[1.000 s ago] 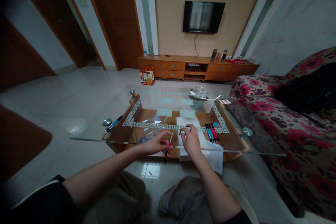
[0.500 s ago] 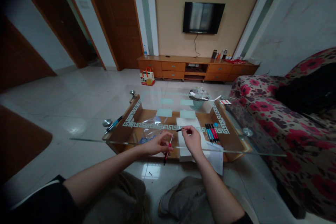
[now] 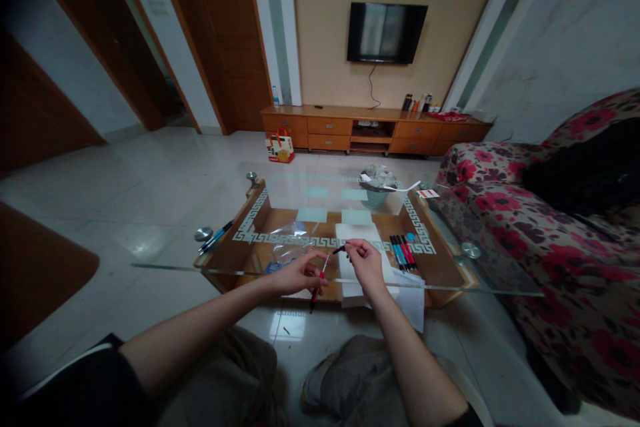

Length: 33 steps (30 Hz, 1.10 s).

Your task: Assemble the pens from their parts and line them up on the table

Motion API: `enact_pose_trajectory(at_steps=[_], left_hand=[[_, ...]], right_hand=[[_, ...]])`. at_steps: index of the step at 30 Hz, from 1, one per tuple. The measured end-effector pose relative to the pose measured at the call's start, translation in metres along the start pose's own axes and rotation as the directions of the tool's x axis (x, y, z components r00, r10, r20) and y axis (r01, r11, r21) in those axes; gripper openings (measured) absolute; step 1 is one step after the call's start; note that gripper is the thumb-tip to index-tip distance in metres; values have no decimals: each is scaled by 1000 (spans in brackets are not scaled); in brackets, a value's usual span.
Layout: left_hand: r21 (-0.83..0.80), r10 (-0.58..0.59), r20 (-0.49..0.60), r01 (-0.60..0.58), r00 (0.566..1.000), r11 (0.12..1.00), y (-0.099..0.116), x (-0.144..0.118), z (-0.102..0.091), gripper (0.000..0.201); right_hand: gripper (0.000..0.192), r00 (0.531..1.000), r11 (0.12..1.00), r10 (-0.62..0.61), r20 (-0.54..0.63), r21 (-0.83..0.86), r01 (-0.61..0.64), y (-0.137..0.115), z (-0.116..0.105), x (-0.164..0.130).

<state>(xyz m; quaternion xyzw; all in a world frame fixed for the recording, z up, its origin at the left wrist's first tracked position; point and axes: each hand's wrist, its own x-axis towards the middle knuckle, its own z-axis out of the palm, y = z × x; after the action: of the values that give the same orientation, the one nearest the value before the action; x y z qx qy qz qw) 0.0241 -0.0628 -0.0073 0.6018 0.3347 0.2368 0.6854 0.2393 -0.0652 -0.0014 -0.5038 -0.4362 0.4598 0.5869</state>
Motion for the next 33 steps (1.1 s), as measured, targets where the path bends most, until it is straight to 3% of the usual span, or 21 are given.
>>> enact_pose_trajectory(at_steps=[21, 33], left_hand=[[-23, -23, 44, 24, 999, 999, 1, 1, 1, 68], [-6, -36, 82, 37, 996, 999, 3, 0, 0, 66]], right_hand=[[41, 994, 984, -98, 42, -145, 103, 5, -1, 2], [41, 993, 974, -83, 87, -203, 99, 4, -1, 1]])
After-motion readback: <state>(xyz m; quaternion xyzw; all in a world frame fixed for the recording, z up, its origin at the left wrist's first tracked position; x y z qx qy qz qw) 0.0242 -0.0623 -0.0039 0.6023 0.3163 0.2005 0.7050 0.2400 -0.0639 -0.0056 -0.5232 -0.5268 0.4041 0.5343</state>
